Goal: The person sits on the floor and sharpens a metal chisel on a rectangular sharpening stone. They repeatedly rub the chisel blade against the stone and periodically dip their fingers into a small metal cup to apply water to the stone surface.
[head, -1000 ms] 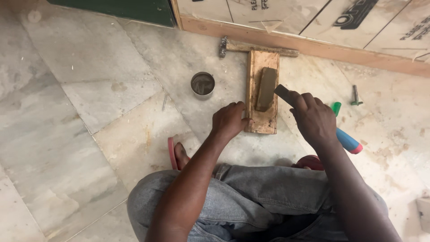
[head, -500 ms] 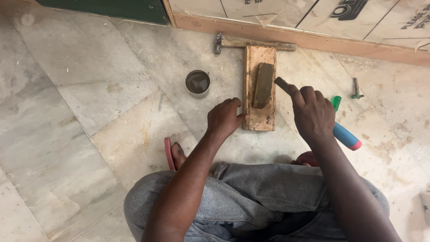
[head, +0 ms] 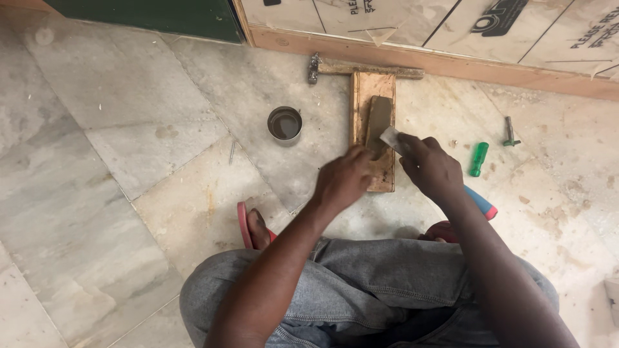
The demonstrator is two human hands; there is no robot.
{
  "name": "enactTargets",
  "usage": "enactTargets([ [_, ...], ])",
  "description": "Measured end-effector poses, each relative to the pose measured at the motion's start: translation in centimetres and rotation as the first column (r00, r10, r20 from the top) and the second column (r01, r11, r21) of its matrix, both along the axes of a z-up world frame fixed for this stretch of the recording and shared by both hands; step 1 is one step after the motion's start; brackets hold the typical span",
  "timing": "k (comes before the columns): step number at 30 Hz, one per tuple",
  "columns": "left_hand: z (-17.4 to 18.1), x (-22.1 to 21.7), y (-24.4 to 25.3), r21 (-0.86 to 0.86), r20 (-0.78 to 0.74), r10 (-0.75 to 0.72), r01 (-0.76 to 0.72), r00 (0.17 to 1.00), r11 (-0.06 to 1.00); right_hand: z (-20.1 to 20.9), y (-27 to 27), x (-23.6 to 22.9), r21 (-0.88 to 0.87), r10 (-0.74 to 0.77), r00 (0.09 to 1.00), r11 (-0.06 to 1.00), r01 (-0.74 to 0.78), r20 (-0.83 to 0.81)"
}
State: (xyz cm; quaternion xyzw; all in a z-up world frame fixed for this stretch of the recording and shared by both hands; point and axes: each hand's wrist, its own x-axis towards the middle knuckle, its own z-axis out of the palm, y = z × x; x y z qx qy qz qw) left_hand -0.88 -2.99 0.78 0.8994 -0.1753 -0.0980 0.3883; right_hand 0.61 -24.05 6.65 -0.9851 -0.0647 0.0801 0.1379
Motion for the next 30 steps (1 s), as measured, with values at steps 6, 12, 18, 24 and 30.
enactTargets([
  [6, 0.9, -1.4, -1.2, 0.081, 0.022, -0.130, 0.128, 0.991, 0.989, 0.6, 1.4, 1.1, -0.198, 0.085, 0.991, 0.975, -0.104, -0.101],
  [12, -0.8, -0.6, -1.9, 0.097, -0.075, -0.138, 0.145, 0.988, 0.985, 0.7, 1.1, 2.7, -0.260, 0.174, 0.973, 0.943, -0.209, -0.151],
  [18, -1.8, -0.6, -2.8, 0.069, -0.066, -0.156, 0.161, 0.985, 0.985, 0.2, 0.6, 2.0, -0.302, 0.268, 0.946, 0.901, -0.313, -0.180],
  [24, -0.9, 5.3, -3.5, 0.156, -0.258, -0.164, 0.208, 0.952, 0.966, 0.2, 1.5, 7.3, -0.290, 0.150, 0.956, 0.931, -0.222, -0.253],
  [30, -2.6, 6.8, -3.0, 0.162, -0.173, -0.190, 0.218, 0.966, 0.962, 0.2, 0.8, 8.0, -0.282, 0.191, 0.941, 0.921, -0.270, -0.278],
])
